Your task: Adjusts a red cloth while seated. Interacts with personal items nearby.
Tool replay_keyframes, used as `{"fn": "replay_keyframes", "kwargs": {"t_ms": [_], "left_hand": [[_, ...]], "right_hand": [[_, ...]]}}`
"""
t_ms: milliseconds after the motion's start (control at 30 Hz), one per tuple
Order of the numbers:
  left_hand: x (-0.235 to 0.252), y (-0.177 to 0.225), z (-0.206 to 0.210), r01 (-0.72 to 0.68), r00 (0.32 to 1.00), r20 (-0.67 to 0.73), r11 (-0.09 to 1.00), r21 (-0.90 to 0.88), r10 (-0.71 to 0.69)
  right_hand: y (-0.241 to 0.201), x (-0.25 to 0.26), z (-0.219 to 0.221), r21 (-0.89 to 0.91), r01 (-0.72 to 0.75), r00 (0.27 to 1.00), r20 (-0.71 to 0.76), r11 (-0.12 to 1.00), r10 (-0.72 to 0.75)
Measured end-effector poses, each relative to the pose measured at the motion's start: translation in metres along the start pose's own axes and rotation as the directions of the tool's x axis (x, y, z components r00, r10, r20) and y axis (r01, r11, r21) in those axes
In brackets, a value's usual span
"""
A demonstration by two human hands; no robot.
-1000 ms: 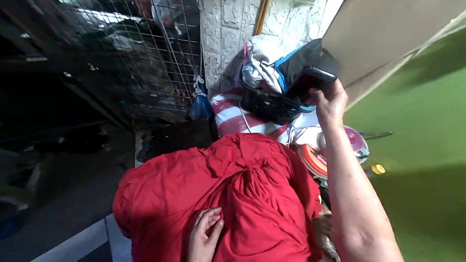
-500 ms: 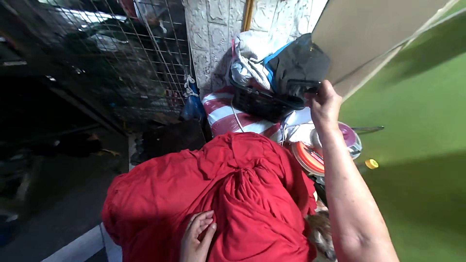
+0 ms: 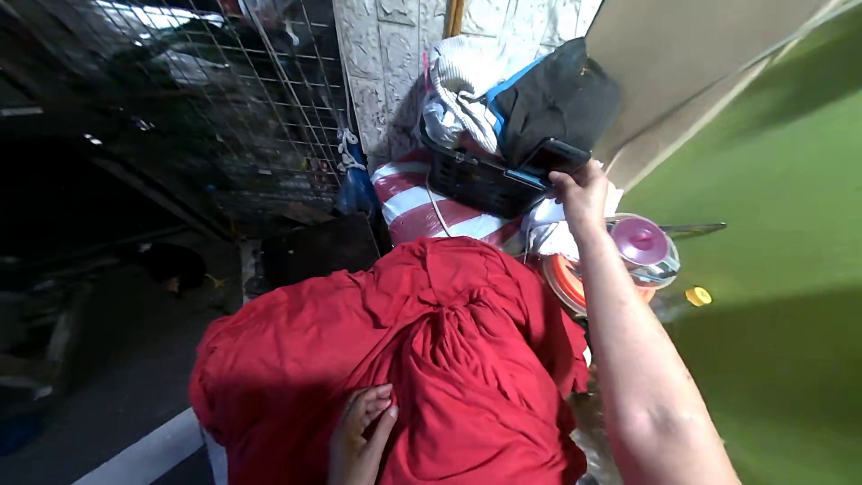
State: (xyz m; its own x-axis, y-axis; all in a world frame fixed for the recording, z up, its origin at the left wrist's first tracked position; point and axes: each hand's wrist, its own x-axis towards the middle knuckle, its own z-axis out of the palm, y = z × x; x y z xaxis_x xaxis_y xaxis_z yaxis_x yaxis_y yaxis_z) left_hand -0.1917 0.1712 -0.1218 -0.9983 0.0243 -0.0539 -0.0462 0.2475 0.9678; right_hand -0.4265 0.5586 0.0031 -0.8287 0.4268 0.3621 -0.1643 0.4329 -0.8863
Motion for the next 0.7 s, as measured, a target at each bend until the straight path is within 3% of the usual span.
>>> {"fn": "replay_keyframes", "kwargs": {"t_ms": [133, 367, 500, 700], "left_hand": [[0.001, -0.001, -0.001, 0.008, 1.0, -0.004, 1.0, -0.012, -0.008], [0.001, -0.001, 0.0, -0.018, 1.0, -0.01, 1.0, -0.025, 0.018], [0.001, -0.003, 0.001, -0.03, 0.999, -0.011, 0.998, -0.049, 0.03], [0.001, -0.005, 0.0, -0.03, 1.0, -0.004, 0.997, -0.07, 0.03]], "right_hand": [[0.006, -0.004, 0.013, -0.048, -0.003, 0.993, -0.121, 0.999, -0.003], [-0.015, -0.017, 0.035, 0.051, -0.201, 0.937, -0.282, 0.978, 0.207], [-0.005, -0.013, 0.024, -0.077, -0.231, 0.947, -0.247, 0.97, 0.206], [0.008, -0.02, 0.01, -0.08, -0.18, 0.977, -0.132, 0.98, 0.168]]}}
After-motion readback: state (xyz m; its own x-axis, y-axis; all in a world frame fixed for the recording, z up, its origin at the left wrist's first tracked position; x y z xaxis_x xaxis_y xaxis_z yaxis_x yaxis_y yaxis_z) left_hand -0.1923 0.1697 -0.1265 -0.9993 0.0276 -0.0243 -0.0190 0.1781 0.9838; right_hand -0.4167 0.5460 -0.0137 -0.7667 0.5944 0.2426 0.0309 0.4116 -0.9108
